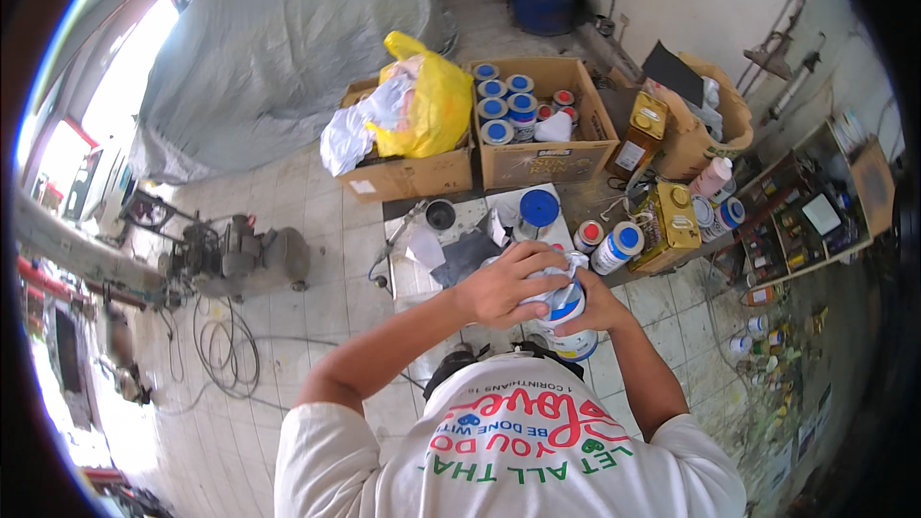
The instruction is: The person opens several paint cans and pours their contents into a larger container. They then use a cloth to wipe the rims of the cans and the container, and finally closes the container with a lid.
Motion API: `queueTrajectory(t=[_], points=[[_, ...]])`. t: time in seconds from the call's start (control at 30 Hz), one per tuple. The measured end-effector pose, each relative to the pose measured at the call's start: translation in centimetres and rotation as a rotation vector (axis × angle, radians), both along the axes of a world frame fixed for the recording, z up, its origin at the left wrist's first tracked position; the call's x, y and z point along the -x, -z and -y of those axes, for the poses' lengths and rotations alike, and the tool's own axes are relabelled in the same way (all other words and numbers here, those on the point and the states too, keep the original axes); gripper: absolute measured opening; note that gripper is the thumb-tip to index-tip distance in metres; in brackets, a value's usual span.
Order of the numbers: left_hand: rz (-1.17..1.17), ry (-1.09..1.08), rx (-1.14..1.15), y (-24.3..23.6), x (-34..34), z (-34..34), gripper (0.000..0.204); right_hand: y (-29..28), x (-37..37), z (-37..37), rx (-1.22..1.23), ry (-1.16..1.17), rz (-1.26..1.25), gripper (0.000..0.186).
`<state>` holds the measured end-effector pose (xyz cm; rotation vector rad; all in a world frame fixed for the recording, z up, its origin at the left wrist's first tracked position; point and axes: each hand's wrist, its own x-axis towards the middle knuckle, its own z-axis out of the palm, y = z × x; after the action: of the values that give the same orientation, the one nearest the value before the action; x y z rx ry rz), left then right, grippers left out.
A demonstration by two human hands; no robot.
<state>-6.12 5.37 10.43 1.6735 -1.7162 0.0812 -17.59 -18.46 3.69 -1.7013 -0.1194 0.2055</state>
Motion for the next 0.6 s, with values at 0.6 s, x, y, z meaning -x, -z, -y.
queueTrajectory(t=[0.6], points=[[0.181, -0.087, 0.254, 3.6, -2.4, 2.2, 0.059, -1.2, -1.1, 0.3, 0.049, 0.072, 0.011, 0.116]])
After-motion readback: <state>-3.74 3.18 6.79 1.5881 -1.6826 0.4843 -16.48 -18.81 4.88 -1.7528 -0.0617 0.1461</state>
